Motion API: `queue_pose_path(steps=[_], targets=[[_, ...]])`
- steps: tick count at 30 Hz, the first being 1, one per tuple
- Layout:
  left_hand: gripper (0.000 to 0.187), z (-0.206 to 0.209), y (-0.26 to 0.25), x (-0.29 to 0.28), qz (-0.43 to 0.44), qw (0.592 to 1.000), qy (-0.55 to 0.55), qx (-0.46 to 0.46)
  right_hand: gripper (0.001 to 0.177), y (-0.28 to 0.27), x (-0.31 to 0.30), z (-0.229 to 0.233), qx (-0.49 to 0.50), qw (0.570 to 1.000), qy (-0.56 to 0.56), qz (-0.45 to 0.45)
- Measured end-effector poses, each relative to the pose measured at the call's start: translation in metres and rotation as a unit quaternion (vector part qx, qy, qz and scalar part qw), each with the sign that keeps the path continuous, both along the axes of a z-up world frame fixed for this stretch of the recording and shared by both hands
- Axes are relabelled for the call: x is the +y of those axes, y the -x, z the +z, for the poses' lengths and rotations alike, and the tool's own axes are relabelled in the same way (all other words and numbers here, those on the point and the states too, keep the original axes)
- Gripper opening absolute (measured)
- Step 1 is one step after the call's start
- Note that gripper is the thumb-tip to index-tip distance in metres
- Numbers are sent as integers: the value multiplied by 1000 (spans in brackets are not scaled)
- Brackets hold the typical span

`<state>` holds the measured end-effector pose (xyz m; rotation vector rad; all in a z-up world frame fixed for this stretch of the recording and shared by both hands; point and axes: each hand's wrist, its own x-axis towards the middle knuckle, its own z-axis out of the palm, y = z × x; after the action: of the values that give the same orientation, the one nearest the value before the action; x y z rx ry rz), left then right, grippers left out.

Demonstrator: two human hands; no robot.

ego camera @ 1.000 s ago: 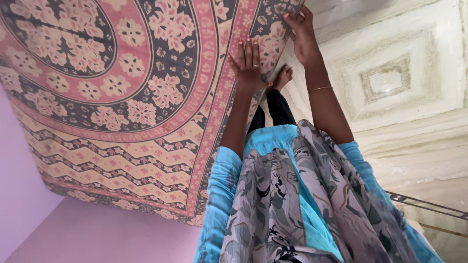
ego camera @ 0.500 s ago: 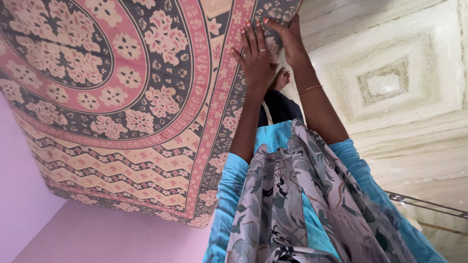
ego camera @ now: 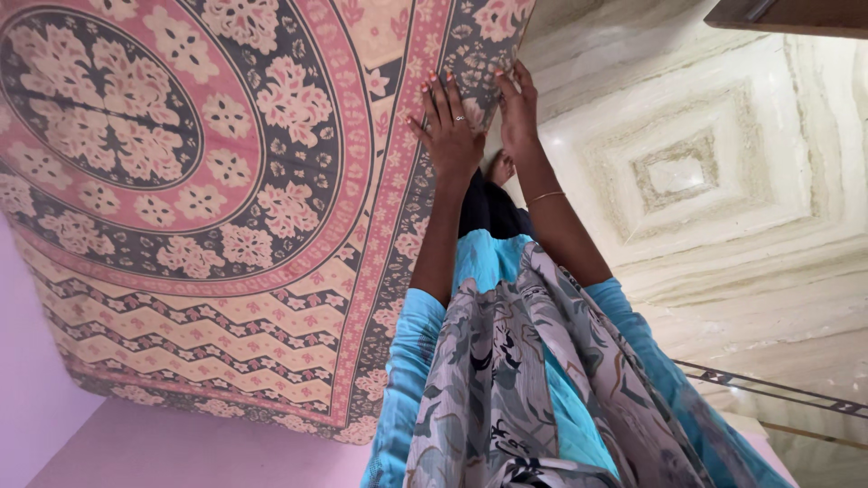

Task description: The person spreads a large patterned fabric cover over a mattress by smoothing the surface and aligning the edges by hand.

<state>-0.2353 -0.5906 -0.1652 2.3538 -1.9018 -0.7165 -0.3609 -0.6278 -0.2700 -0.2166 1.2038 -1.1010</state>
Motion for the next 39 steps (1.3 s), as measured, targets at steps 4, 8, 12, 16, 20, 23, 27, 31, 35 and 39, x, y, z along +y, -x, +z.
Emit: queue_pose_path(steps=[4,8,12,16,20,23,27,31,35,39], targets=[[121,9,8,-8,0,1000,24,-2,68,36,-17,4,79,993,-87,13],[116,24,37,-44,66,997,9,37,64,42,-67,11,22,999,-27,1],[111,27,40,-79,14,996,23,87,59,19,-104,22,19,999,32,19],[98,11,30,-100,-23,999,44,8,53,2,-120,41,57,998,-1,2],[93,4,29,-100,-17,996,79,29,53,-2,-130,56,51,999,-10,13],[93,3,31,-103,-9,996,83,43,55,-3,-132,56,75,997,2,23],[96,18,35,-114,4,993,84,84,53,21,-137,55,86,992,-2,89],[97,32,40,-131,-5,998,-30,57,44,76,-140,43,289,918,-84,257],[115,22,31,-147,-58,997,44,-6,45,101,-172,31,230,959,5,165],[135,11,24,-154,-77,997,-24,2,52,66,-198,34,189,969,58,150]])
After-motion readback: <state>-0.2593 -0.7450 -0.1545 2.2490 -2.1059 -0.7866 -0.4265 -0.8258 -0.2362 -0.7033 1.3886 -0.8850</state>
